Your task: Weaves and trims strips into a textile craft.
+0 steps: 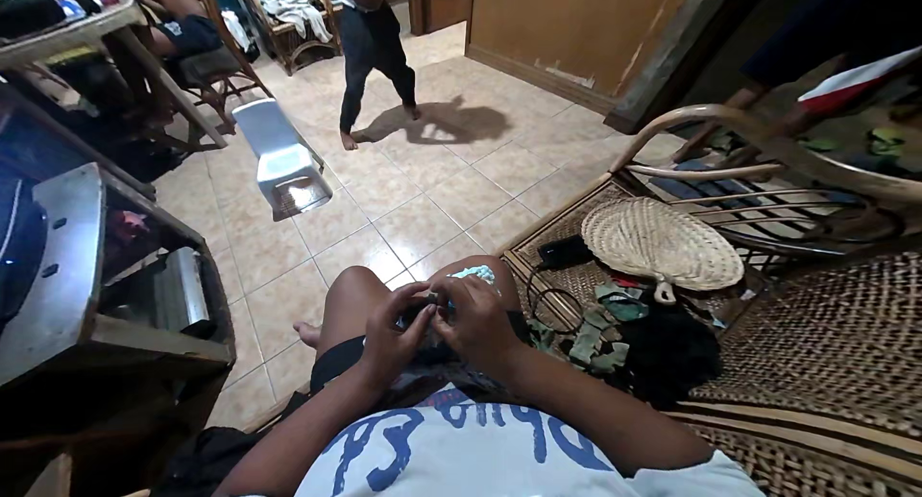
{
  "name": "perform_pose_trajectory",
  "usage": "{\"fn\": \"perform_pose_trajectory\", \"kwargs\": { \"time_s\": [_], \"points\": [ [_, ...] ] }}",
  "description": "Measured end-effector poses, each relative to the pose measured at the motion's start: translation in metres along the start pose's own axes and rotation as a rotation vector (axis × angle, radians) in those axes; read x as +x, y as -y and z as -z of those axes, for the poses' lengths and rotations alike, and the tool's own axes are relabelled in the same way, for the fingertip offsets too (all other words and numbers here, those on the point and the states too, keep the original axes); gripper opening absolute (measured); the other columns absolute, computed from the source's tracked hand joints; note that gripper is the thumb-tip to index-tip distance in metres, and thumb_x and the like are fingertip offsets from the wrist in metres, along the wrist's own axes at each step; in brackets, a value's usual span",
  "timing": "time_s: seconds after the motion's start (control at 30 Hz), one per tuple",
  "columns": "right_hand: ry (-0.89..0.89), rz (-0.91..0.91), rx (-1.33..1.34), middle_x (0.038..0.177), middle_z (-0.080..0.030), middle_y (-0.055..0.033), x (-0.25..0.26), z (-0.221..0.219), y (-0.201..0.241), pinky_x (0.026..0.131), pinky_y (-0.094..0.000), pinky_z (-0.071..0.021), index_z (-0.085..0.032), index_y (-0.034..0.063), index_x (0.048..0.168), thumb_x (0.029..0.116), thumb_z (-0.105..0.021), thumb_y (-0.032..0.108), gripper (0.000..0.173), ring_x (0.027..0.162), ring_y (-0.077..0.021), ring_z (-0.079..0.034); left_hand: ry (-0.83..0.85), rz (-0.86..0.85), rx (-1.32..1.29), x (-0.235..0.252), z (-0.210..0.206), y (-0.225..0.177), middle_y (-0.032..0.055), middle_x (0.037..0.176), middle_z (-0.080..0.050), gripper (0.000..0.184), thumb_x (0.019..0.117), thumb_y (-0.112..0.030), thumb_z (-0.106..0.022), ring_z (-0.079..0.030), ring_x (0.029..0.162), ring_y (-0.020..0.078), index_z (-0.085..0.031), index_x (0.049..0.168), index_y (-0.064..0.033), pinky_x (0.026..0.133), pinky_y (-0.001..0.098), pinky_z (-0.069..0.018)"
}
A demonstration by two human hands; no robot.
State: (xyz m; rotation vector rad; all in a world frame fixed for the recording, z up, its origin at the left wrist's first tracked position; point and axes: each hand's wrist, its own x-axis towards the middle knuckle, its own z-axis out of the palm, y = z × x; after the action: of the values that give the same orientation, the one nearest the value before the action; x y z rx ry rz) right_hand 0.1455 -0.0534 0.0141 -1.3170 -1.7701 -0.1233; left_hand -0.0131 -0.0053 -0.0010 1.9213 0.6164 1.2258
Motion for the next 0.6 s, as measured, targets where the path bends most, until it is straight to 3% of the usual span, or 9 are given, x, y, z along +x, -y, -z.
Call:
{"fn": "perform_pose_trajectory", "kwargs": {
  "time_s": [0.13,0.37,0.5,0.6],
  "points": [
    [-0.082,0.083,0.069,0.083,-0.070,-0.0092,-0.007,-0.009,-0.006,0.073,-0.0351,-0.0565,-0.067,0.0025,0.101,0.0840,-0.069,0.011,0.019,0.076,-0.0233,-0.066,-0.003,0.060,-0.011,0.001,0.001,-0.002,0.0051,0.099,-0.074,0.030,0.0953,-0.005,-0.064,-0.070,0.087,0.0040,-0.062,0.123,0.0077,0.084,0.0232,-0.0591],
    [-0.087,0.049,0.209,0.097,-0.072,-0.0102,-0.008,-0.003,-0.015,0.085,-0.0359,-0.0563,-0.069,0.0030,0.103,0.0906,-0.068,0.016,0.018,0.092,-0.0213,-0.068,0.022,0.161,-0.111,0.003,0.005,-0.003,0.0076,0.112,-0.073,0.027,0.0943,0.002,-0.056,-0.068,0.099,0.0042,-0.069,0.118,0.0071,0.092,0.0236,-0.0562],
    [-0.133,0.009,0.187,0.104,-0.073,-0.0102,0.002,0.007,-0.032,0.091,-0.0403,-0.0542,-0.071,0.0030,0.105,0.0929,-0.066,0.015,0.017,0.101,-0.0224,-0.068,0.036,0.110,-0.082,0.002,0.006,0.000,0.0105,0.116,-0.072,0.028,0.0937,0.004,-0.056,-0.068,0.106,0.0078,-0.071,0.117,0.0055,0.096,0.0256,-0.0553],
    [0.011,-0.014,0.181,0.112,-0.073,-0.0060,0.013,0.015,-0.045,0.095,-0.0462,-0.0516,-0.070,0.0051,0.116,0.1001,-0.059,0.019,0.024,0.108,-0.0220,-0.067,0.019,0.099,-0.100,0.004,0.004,0.000,0.0121,0.116,-0.072,0.030,0.0924,0.003,-0.060,-0.069,0.104,0.0098,-0.067,0.121,0.0089,0.095,0.0278,-0.0567]
  ]
}}
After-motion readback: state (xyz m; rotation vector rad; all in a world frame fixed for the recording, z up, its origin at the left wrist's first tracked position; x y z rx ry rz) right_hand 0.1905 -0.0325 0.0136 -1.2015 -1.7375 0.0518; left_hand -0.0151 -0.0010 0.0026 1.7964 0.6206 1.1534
